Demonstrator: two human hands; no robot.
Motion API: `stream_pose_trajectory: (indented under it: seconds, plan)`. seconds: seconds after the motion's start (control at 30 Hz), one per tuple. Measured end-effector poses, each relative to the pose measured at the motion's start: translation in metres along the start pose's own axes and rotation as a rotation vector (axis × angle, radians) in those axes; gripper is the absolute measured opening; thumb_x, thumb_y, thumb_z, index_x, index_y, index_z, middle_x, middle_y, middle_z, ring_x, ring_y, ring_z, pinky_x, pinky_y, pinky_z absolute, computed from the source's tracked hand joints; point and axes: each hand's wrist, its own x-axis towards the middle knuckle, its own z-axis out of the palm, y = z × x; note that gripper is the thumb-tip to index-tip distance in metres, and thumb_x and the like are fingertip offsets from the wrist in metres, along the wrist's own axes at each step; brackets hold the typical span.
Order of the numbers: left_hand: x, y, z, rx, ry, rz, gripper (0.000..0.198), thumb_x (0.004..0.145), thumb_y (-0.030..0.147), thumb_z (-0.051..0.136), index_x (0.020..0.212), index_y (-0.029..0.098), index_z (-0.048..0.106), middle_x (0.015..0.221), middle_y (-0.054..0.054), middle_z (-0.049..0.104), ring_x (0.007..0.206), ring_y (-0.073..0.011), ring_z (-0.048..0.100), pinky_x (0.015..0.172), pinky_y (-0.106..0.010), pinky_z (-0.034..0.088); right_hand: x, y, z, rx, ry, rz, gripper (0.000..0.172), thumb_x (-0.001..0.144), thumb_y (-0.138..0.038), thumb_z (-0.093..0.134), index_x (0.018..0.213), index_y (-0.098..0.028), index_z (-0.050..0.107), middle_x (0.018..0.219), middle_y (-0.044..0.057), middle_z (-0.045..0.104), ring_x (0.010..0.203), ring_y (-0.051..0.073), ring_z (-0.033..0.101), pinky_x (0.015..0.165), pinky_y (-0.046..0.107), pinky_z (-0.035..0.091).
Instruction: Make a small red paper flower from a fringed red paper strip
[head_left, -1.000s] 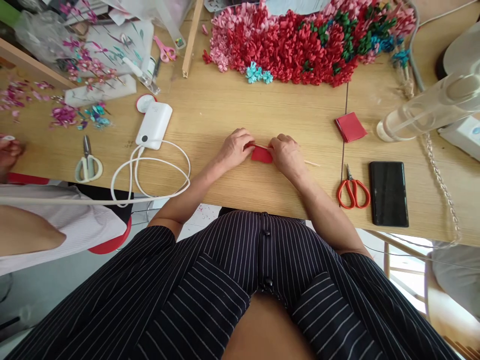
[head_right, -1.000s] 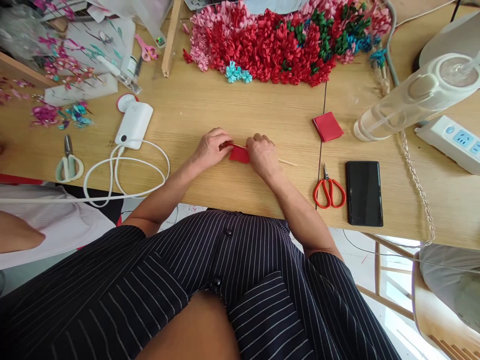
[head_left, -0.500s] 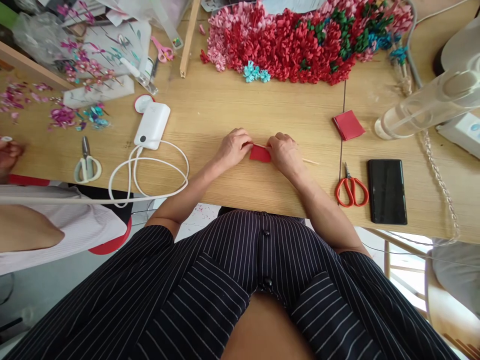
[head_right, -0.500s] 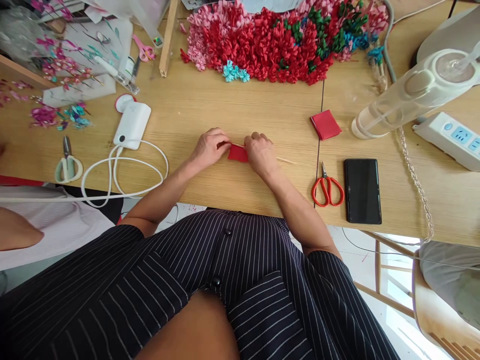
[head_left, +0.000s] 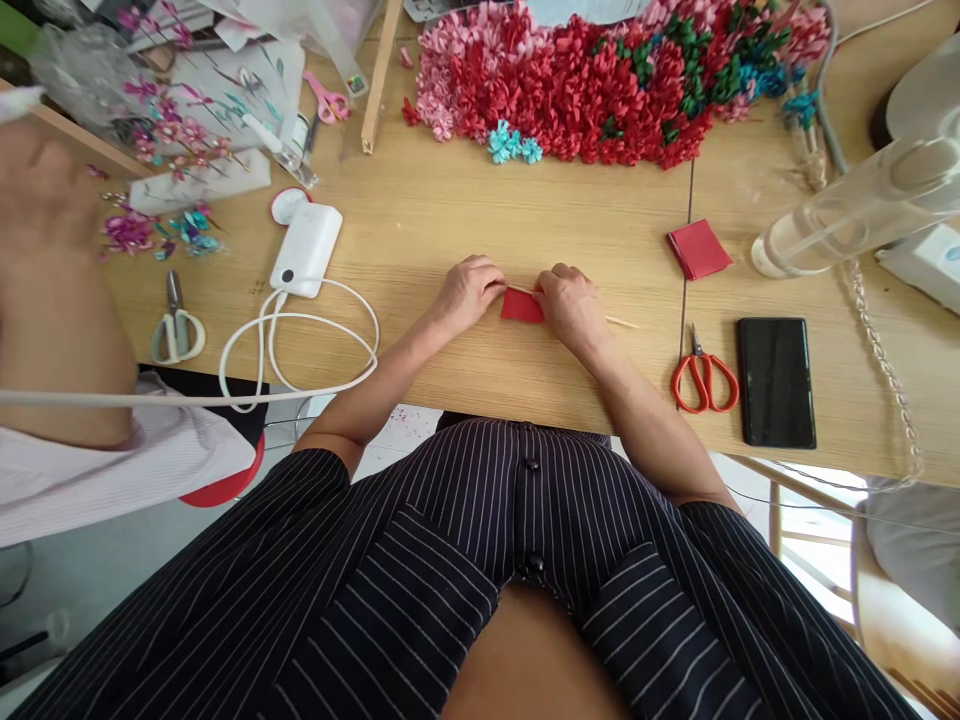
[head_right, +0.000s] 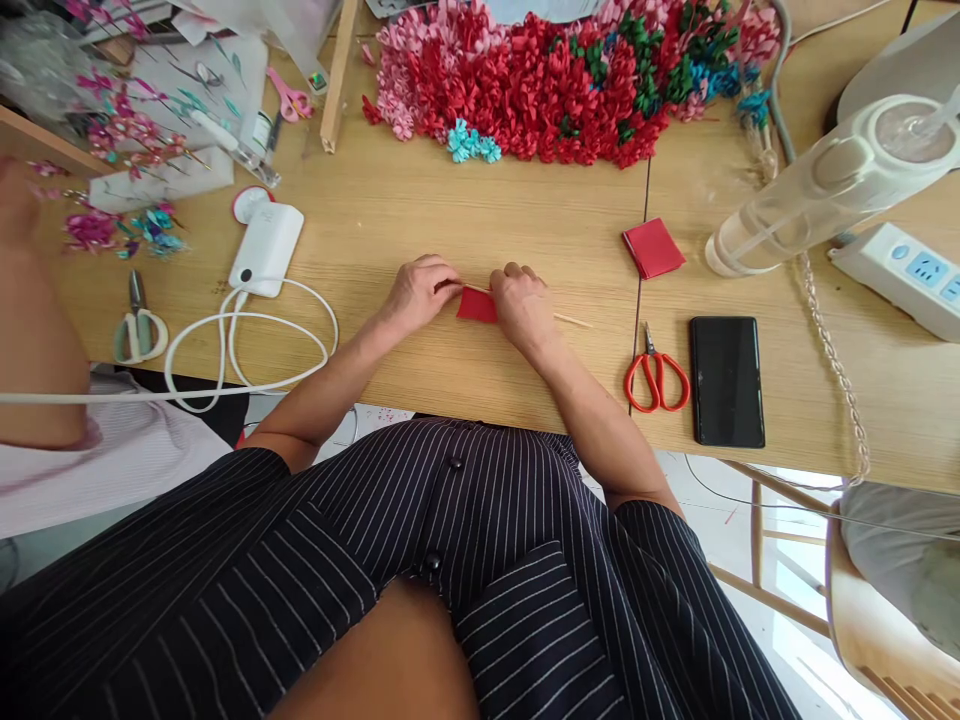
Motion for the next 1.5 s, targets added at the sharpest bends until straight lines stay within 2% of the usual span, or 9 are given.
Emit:
stream_pose_trajectory:
  seconds: [0.33,0.5,0.63,0.77,0.93,1.07,1.2,1.33,1.5]
  plan:
    - [-0.001,-0.002,-0.001,0.003,-0.011,0.023,0.018,0.098,0.014,0.060,0.095,0.018,0.077,0.102,-0.007,0.075,0.101,-0.0199,0.068,0.095,-0.034,0.056,-0.001,0.000,-0.001,-0.005,-0.004,-0.002,0.036,0.106,-0.016,0.039,0.119,-0.012,0.073,0.122,0.021,0.072,0.115,0.031,0.066,0.091,0.039,0.049]
    - [-0.014,0.002,-0.002,0.003,0.108,-0.004,0.017,0.099,0.014,0.061,0.100,0.017,0.077,0.104,-0.006,0.076,0.103,-0.0189,0.070,0.097,-0.033,0.056,-0.001,0.000,-0.001,-0.002,-0.009,-0.003,0.037,0.104,-0.013,0.040,0.119,-0.012,0.073,0.123,0.021,0.072,0.116,0.031,0.066,0.092,0.038,0.049]
    - [-0.026,0.007,0.008,0.046,0.209,0.017,0.012,0.096,0.013,0.068,0.103,0.017,0.078,0.108,-0.007,0.077,0.108,-0.0201,0.070,0.100,-0.035,0.056,-0.001,-0.001,-0.003,0.008,-0.021,0.001,0.037,0.104,-0.012,0.040,0.119,-0.011,0.074,0.124,0.020,0.072,0.116,0.031,0.065,0.093,0.038,0.049]
    - [-0.025,0.008,0.018,0.081,0.257,0.061,0.012,0.094,0.010,0.071,0.101,0.015,0.078,0.104,-0.007,0.076,0.104,-0.0206,0.070,0.097,-0.034,0.058,-0.002,-0.001,-0.003,0.004,-0.025,0.009,0.036,0.105,-0.013,0.040,0.119,-0.011,0.074,0.124,0.020,0.072,0.117,0.031,0.066,0.092,0.037,0.048]
    - [-0.021,0.005,0.022,0.116,0.236,0.132,0.013,0.098,0.014,0.066,0.096,0.015,0.078,0.096,-0.006,0.075,0.097,-0.0206,0.070,0.089,-0.033,0.059,-0.003,0.001,-0.002,-0.002,-0.018,-0.010,0.033,0.108,-0.019,0.043,0.119,-0.011,0.073,0.121,0.019,0.073,0.115,0.030,0.067,0.091,0.036,0.048]
    - [-0.021,0.004,0.020,0.101,0.201,0.134,0.014,0.098,0.012,0.066,0.103,0.016,0.078,0.101,-0.007,0.077,0.100,-0.0208,0.070,0.092,-0.035,0.060,-0.003,0.001,-0.002,-0.004,0.001,-0.025,0.031,0.107,-0.020,0.046,0.118,-0.012,0.074,0.120,0.019,0.073,0.112,0.029,0.067,0.091,0.035,0.048]
    - [-0.022,0.004,0.018,0.043,0.221,0.106,0.019,0.092,0.008,0.072,0.109,0.015,0.078,0.105,-0.008,0.079,0.103,-0.0212,0.072,0.095,-0.037,0.060,-0.003,0.000,-0.003,-0.007,-0.006,-0.008,0.034,0.108,-0.018,0.042,0.117,-0.011,0.074,0.120,0.020,0.073,0.113,0.029,0.067,0.091,0.036,0.048]
    - [-0.022,0.001,0.019,-0.020,0.216,0.093,0.020,0.091,0.007,0.073,0.108,0.016,0.079,0.105,-0.008,0.081,0.103,-0.0210,0.073,0.096,-0.037,0.059,-0.003,-0.001,-0.005,0.000,-0.017,-0.009,0.034,0.108,-0.018,0.042,0.117,-0.011,0.074,0.121,0.021,0.073,0.113,0.029,0.067,0.091,0.036,0.048]
    - [-0.018,-0.005,0.022,-0.041,0.197,0.149,0.019,0.094,0.006,0.068,0.104,0.016,0.080,0.100,-0.007,0.082,0.099,-0.0207,0.074,0.093,-0.037,0.060,-0.004,-0.001,-0.005,-0.002,-0.012,-0.010,0.033,0.108,-0.018,0.043,0.117,-0.011,0.074,0.121,0.021,0.073,0.113,0.029,0.067,0.092,0.036,0.048]
